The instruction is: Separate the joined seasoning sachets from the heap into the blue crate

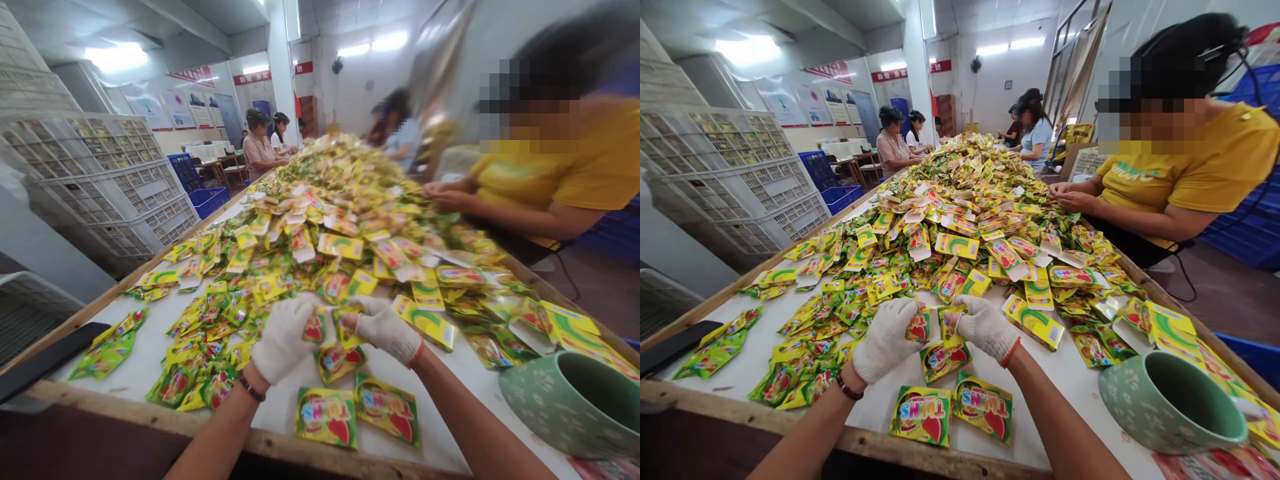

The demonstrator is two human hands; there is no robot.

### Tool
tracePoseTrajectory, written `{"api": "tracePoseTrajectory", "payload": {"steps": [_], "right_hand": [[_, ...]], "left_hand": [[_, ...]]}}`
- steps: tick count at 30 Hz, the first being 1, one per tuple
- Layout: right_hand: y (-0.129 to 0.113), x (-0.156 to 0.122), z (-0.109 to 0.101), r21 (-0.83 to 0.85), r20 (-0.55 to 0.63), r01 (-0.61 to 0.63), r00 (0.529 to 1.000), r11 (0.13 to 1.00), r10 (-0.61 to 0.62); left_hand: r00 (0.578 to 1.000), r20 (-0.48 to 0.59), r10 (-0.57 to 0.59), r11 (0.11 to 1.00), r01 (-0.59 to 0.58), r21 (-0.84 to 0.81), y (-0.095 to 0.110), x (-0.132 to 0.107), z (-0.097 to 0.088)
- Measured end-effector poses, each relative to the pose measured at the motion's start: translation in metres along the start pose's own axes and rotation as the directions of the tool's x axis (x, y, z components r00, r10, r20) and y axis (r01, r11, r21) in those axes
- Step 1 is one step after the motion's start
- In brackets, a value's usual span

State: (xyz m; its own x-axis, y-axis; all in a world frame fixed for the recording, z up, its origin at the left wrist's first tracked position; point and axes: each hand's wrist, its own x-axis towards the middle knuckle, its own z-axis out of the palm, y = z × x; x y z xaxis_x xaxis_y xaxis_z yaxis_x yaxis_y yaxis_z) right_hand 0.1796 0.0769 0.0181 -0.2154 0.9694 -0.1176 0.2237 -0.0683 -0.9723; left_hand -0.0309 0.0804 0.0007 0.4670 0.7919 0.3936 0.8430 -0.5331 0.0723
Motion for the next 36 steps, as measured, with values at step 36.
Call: {"api": "tracePoseTrajectory", "payload": {"steps": [36], "right_hand": [[-0.004,-0.008,0.026,0.177,-0.072,0.005,0.997,0.984,0.008]], "left_hand": [[0.989,-0.048,-0.142,0.990,0.143,0.015,0.016,-0.002,0.007]]}}
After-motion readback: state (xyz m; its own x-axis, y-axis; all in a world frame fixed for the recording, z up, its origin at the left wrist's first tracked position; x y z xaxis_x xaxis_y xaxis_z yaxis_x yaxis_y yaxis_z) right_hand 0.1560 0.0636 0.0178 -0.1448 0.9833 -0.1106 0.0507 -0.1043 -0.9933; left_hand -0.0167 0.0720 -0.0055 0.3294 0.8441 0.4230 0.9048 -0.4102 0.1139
